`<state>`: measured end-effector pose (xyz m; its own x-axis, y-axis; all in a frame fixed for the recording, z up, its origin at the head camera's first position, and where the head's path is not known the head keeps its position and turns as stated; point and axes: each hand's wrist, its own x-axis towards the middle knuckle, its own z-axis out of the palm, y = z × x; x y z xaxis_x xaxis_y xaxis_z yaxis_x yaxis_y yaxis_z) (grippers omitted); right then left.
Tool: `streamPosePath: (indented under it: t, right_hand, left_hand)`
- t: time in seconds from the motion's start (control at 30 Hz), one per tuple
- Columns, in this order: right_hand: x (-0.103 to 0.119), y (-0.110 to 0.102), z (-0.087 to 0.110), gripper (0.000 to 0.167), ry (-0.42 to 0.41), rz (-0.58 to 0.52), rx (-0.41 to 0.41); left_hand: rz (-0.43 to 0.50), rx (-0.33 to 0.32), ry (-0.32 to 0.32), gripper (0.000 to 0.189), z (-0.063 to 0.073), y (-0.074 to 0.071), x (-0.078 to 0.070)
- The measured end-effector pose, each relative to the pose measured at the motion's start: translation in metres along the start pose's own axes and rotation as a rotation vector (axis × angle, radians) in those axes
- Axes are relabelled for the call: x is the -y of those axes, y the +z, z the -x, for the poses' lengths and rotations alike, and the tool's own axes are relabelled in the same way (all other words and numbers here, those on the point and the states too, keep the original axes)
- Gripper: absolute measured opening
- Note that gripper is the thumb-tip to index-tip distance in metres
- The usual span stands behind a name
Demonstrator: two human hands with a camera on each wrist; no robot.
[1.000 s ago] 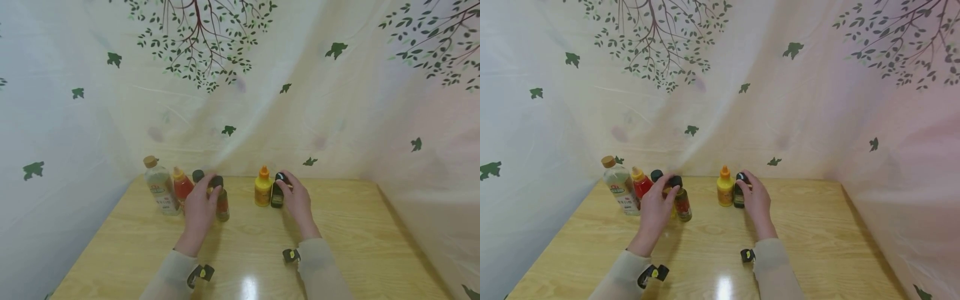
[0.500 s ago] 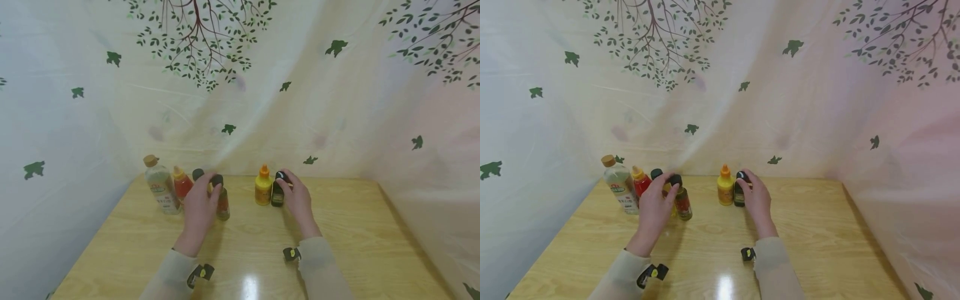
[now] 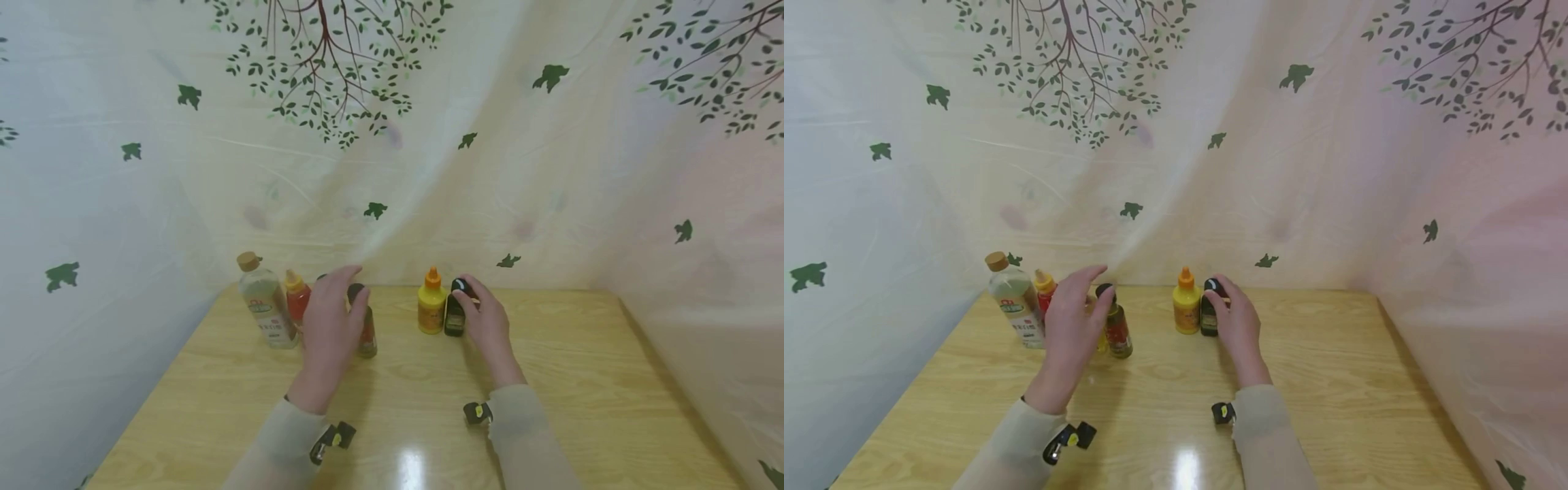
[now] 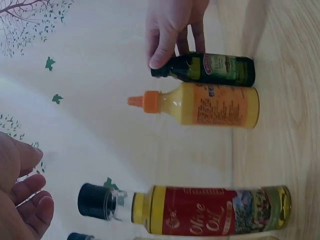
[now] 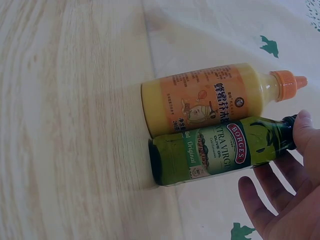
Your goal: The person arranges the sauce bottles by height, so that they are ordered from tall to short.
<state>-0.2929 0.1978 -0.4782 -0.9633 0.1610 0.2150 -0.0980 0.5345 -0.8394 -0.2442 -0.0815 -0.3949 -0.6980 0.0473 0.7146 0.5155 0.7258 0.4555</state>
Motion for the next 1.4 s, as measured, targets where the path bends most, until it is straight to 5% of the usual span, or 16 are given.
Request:
streamPosePath:
  t: [0.2,0.5,1.07,1.4]
  right_hand:
    - [0.003,-0.001,-0.001,0.047,0.008,-0.003,0.007]
    - [-0.001,0.000,-0.003,0.045,0.021,0.000,0.015]
    - [-0.002,0.000,-0.003,0.043,-0.003,-0.010,-0.003]
    - [-0.001,-0.002,-0.001,0.041,-0.002,-0.008,0.001]
  left_hand:
    - [0.043,-0.021,0.072,0.037,-0.007,0.013,-0.015]
    - [0.044,0.071,0.113,0.041,-0.016,0.045,-0.034]
    - [0.030,0.286,-0.118,0.047,-0.029,0.099,-0.034]
    - [0.009,0.323,-0.192,0.049,-0.032,0.118,-0.028]
